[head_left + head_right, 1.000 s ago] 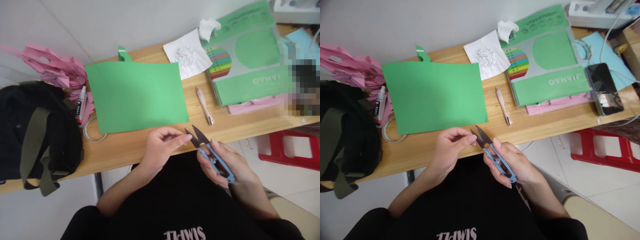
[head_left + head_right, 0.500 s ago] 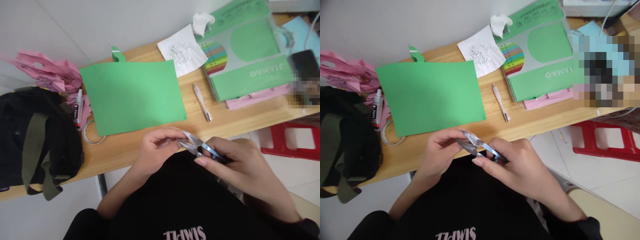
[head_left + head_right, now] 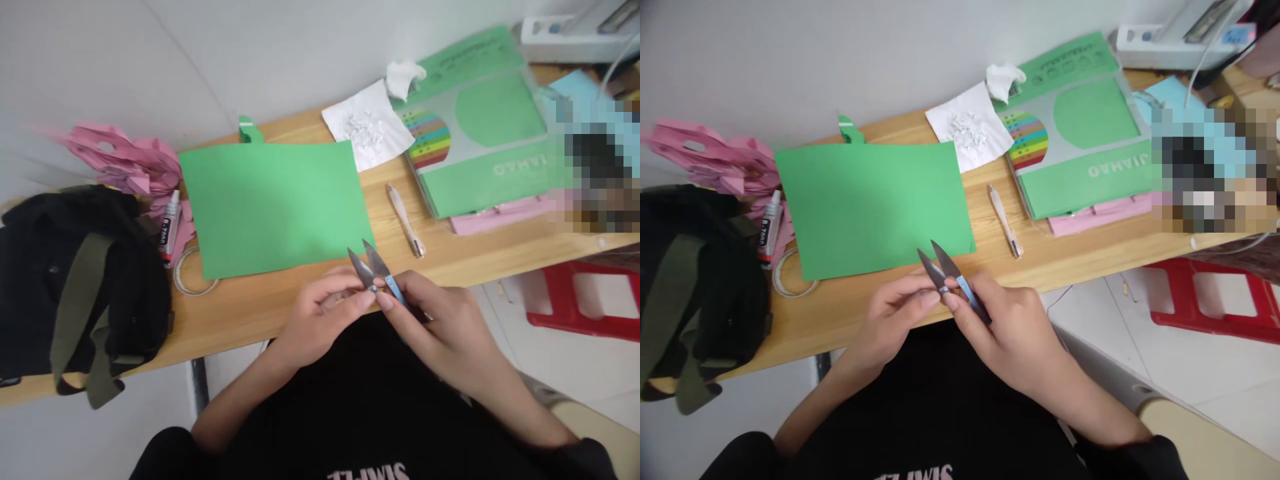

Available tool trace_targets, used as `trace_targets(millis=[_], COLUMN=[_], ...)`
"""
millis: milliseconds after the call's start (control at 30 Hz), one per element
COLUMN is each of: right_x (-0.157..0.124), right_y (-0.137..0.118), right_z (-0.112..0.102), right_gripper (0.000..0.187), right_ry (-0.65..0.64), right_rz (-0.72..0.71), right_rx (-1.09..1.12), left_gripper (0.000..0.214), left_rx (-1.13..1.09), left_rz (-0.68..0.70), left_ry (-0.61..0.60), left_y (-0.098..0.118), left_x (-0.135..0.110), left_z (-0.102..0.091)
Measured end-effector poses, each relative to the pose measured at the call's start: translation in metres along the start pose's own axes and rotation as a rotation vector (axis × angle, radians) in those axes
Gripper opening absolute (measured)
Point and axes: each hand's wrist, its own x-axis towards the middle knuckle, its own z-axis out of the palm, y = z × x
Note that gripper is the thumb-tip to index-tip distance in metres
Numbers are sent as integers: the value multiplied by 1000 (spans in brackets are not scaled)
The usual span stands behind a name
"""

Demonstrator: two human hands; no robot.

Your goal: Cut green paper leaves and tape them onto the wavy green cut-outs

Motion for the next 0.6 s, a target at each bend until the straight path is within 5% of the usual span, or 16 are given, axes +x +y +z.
trace_targets(millis=[167,400,600], right_x=[8,23,26], right_y=[-4,-6,-7], right_z=[2,4,8], right_gripper=[34,14,11], right_ry=[-156,18,-31], right_rz=[-24,76,127], right_rx=[136,438,687], left_gripper=[23,31,32], left_rx=[343,481,571], left_rz=[96,27,-3], left_ry=[116,48,17], left_y=[11,25,32], left_x=[1,-9,-12], left_z=[-3,-6,-7])
